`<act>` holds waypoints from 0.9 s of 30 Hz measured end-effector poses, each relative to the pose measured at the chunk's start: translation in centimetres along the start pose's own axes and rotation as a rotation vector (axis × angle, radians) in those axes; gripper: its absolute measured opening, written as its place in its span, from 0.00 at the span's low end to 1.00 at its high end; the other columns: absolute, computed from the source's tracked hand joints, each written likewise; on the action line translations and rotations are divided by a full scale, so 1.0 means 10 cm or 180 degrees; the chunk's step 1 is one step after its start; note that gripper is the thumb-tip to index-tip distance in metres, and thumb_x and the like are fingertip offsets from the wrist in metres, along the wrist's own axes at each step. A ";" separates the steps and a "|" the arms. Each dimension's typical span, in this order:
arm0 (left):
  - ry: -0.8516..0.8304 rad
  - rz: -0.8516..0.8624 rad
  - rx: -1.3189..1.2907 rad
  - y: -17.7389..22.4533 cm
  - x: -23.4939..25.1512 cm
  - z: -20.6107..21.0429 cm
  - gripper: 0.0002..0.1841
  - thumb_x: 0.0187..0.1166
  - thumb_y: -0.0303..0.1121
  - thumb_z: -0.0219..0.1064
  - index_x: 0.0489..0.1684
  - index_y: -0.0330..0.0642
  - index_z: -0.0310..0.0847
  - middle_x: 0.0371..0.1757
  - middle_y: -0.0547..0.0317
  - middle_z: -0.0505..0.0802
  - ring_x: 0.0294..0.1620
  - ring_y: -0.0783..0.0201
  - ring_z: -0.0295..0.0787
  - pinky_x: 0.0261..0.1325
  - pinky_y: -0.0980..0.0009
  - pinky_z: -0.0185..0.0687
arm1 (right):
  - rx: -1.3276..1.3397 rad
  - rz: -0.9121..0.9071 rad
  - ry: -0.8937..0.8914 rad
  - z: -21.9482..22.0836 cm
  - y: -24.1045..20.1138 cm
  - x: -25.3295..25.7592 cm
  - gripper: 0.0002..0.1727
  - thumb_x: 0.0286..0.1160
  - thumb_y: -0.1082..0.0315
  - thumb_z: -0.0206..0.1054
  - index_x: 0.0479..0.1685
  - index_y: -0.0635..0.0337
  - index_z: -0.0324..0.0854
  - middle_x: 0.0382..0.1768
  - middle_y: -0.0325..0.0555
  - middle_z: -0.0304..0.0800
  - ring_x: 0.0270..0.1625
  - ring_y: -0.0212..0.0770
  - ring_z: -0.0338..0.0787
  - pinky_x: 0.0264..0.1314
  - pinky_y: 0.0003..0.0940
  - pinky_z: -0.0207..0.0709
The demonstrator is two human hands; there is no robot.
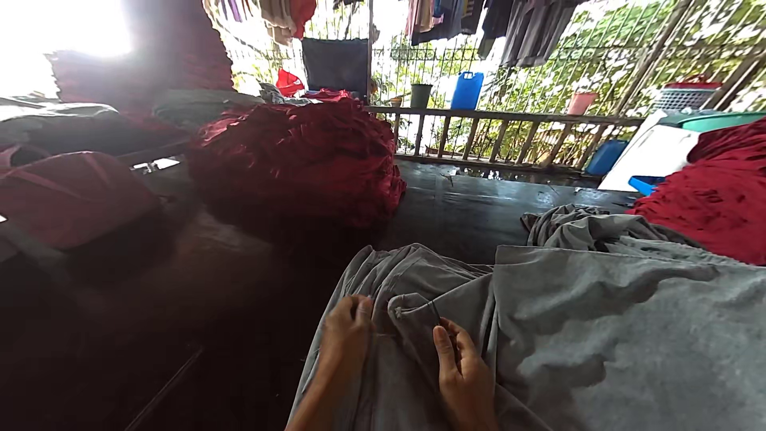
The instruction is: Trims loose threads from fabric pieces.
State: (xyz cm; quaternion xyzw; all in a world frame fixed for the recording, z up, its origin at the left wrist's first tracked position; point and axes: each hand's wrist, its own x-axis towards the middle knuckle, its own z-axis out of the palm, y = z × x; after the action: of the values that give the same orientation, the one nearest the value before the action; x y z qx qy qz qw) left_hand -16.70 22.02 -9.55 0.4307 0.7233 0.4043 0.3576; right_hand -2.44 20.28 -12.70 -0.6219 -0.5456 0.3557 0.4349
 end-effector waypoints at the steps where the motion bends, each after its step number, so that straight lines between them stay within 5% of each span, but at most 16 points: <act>1: 0.0119 -0.0008 -0.0167 -0.04 0.00 -0.08 0.13 0.90 0.28 0.53 0.51 0.25 0.80 0.29 0.59 0.84 0.28 0.72 0.80 0.40 0.74 0.79 | 0.0001 0.0019 -0.0009 0.00 0.00 0.00 0.20 0.88 0.69 0.56 0.66 0.79 0.79 0.50 0.66 0.92 0.52 0.47 0.92 0.60 0.40 0.80; 5: 0.0349 -0.0009 -0.0202 -0.08 0.01 -0.40 0.10 0.89 0.27 0.56 0.45 0.29 0.80 0.27 0.65 0.82 0.26 0.77 0.79 0.38 0.79 0.78 | -0.0086 -0.0017 0.0011 0.02 0.00 0.01 0.21 0.88 0.68 0.57 0.65 0.79 0.79 0.51 0.66 0.92 0.53 0.50 0.92 0.60 0.43 0.80; 8: 0.0038 0.0207 0.0027 -0.07 -0.03 -0.44 0.09 0.86 0.25 0.60 0.53 0.27 0.82 0.39 0.55 0.87 0.34 0.72 0.82 0.43 0.76 0.80 | -0.0096 -0.0064 0.0004 0.04 0.02 0.00 0.21 0.88 0.68 0.56 0.65 0.79 0.79 0.51 0.66 0.92 0.53 0.50 0.92 0.60 0.44 0.80; 11: -0.0289 0.0984 0.0446 -0.10 -0.04 -0.25 0.15 0.84 0.28 0.61 0.61 0.30 0.86 0.50 0.45 0.92 0.44 0.61 0.88 0.51 0.68 0.82 | -0.0110 -0.0092 -0.0073 0.01 0.02 0.00 0.22 0.88 0.68 0.56 0.67 0.80 0.78 0.51 0.68 0.91 0.53 0.53 0.92 0.61 0.46 0.80; 14: -0.0554 0.1419 0.0928 -0.07 0.01 -0.01 0.15 0.83 0.31 0.64 0.61 0.35 0.90 0.52 0.40 0.91 0.47 0.53 0.89 0.53 0.63 0.83 | -0.0130 -0.0057 -0.0114 -0.01 -0.01 -0.01 0.22 0.88 0.68 0.56 0.67 0.80 0.78 0.51 0.68 0.91 0.52 0.53 0.91 0.60 0.47 0.80; 19: -0.1012 0.1041 0.1491 0.01 0.13 0.11 0.13 0.83 0.28 0.64 0.56 0.31 0.91 0.58 0.34 0.90 0.61 0.43 0.87 0.69 0.55 0.77 | -0.0196 -0.0073 -0.0077 0.00 -0.02 -0.01 0.21 0.87 0.68 0.57 0.65 0.79 0.80 0.49 0.66 0.92 0.51 0.52 0.92 0.59 0.45 0.80; 22: -0.0800 0.1067 0.1668 -0.03 0.10 0.14 0.12 0.82 0.27 0.64 0.47 0.26 0.91 0.53 0.33 0.91 0.59 0.42 0.88 0.67 0.54 0.79 | -0.0225 -0.0091 -0.0095 -0.01 0.00 0.00 0.21 0.87 0.68 0.58 0.65 0.79 0.80 0.47 0.65 0.92 0.47 0.51 0.91 0.55 0.44 0.81; 27: -0.0663 0.1183 0.1954 -0.03 0.04 0.11 0.14 0.85 0.29 0.61 0.49 0.22 0.87 0.53 0.29 0.90 0.58 0.36 0.89 0.65 0.49 0.81 | -0.0251 -0.0143 -0.0103 -0.01 0.00 0.01 0.21 0.87 0.68 0.58 0.65 0.79 0.80 0.47 0.66 0.92 0.47 0.53 0.92 0.55 0.46 0.81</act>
State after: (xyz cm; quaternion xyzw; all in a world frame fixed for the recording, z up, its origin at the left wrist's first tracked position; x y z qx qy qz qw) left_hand -15.95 22.57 -10.33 0.6807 0.6800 0.1806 0.2039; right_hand -2.34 20.33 -12.68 -0.6202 -0.5800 0.3341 0.4090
